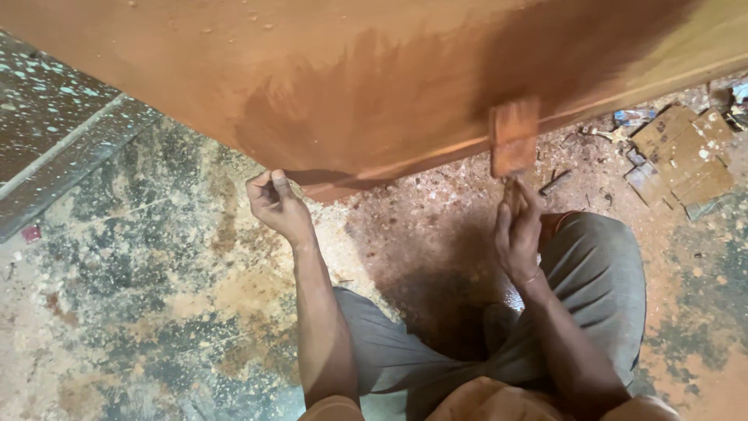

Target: The person paints the lower edge of a wooden furniture piece using a paintbrush and a small container of reddish-brown paint. They repeatedly dip the brush and apply paint along the bottom trim while sitting on the floor.

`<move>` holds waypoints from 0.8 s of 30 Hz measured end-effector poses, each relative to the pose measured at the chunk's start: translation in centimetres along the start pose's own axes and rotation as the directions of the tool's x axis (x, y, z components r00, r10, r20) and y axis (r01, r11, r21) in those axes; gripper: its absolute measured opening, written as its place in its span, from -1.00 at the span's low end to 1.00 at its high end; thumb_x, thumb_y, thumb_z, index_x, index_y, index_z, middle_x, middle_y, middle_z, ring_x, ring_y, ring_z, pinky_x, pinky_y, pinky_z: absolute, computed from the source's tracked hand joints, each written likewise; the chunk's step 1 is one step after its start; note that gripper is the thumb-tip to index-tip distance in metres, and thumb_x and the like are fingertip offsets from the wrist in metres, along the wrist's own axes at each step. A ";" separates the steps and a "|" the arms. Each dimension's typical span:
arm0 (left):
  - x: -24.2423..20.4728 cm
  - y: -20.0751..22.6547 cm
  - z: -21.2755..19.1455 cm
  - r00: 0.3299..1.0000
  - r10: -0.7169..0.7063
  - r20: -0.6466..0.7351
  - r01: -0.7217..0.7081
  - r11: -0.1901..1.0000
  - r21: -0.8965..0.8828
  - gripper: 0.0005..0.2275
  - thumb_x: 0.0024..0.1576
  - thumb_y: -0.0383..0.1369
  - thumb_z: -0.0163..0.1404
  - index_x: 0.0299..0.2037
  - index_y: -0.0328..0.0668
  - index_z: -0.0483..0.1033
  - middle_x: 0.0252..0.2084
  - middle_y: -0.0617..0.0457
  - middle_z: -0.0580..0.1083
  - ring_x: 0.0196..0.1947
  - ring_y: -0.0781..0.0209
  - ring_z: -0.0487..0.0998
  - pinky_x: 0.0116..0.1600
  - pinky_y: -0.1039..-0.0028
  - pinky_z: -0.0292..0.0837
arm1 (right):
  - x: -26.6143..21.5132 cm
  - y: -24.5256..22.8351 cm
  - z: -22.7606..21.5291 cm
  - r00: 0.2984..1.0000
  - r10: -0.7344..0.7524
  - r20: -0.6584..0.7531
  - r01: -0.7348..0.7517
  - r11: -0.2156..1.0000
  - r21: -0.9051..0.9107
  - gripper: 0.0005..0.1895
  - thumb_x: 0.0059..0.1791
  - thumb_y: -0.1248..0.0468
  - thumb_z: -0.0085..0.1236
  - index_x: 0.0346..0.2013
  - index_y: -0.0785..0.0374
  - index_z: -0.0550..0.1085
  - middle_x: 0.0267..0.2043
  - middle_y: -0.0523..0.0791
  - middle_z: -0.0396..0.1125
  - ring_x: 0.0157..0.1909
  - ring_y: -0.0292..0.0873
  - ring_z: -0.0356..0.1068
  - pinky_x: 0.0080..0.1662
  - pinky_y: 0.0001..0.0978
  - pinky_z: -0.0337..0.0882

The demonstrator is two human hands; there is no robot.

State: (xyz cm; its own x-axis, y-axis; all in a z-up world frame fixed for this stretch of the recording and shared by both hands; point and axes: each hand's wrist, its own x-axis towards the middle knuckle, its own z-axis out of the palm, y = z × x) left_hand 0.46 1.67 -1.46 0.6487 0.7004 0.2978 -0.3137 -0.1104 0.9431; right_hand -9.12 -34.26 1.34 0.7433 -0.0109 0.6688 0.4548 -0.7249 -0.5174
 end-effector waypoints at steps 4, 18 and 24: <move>0.1 -0.1 -0.2 1.000 0.014 0.019 -0.013 0.997 -0.072 -0.92 0.30 -0.49 0.07 -0.17 -0.30 0.41 -0.25 0.13 0.43 -0.24 0.40 0.40 -0.08 0.56 0.36 | -4.9 3.9 4.5 0.755 0.561 0.341 -0.655 0.676 0.338 -0.52 0.14 0.40 -0.15 0.38 0.38 0.26 -0.37 -0.06 0.25 -0.56 -0.03 0.14 -0.58 -0.06 0.18; 0.1 -0.3 -0.7 0.996 -0.051 0.071 0.061 0.987 -0.151 -0.92 0.30 -0.47 0.08 -0.12 -0.35 0.49 -0.27 0.17 0.44 -0.31 0.46 0.37 -0.17 0.66 0.31 | -1.4 -6.3 4.5 0.758 0.354 0.548 -0.496 0.858 0.131 -0.56 0.10 0.35 -0.05 0.29 0.21 0.20 -0.27 0.11 0.46 -0.39 0.07 0.51 -0.38 0.01 0.49; 0.4 -0.1 -1.0 0.993 -0.067 0.094 0.075 0.993 -0.087 -0.94 0.29 -0.49 0.07 -0.15 -0.36 0.50 -0.30 0.16 0.47 -0.32 0.46 0.41 -0.17 0.65 0.36 | -1.2 -8.8 7.1 0.967 0.102 0.234 -0.167 0.946 0.278 -0.53 0.17 0.36 -0.09 0.34 0.38 0.07 0.01 0.17 0.34 -0.08 0.02 0.45 -0.09 -0.05 0.52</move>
State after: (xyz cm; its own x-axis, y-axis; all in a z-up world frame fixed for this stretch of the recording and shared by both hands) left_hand 0.05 2.69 -1.55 0.7307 0.6366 0.2465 -0.3229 0.0041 0.9464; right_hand -10.57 -22.93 1.29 0.8799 0.0765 0.4690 0.4424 -0.4925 -0.7495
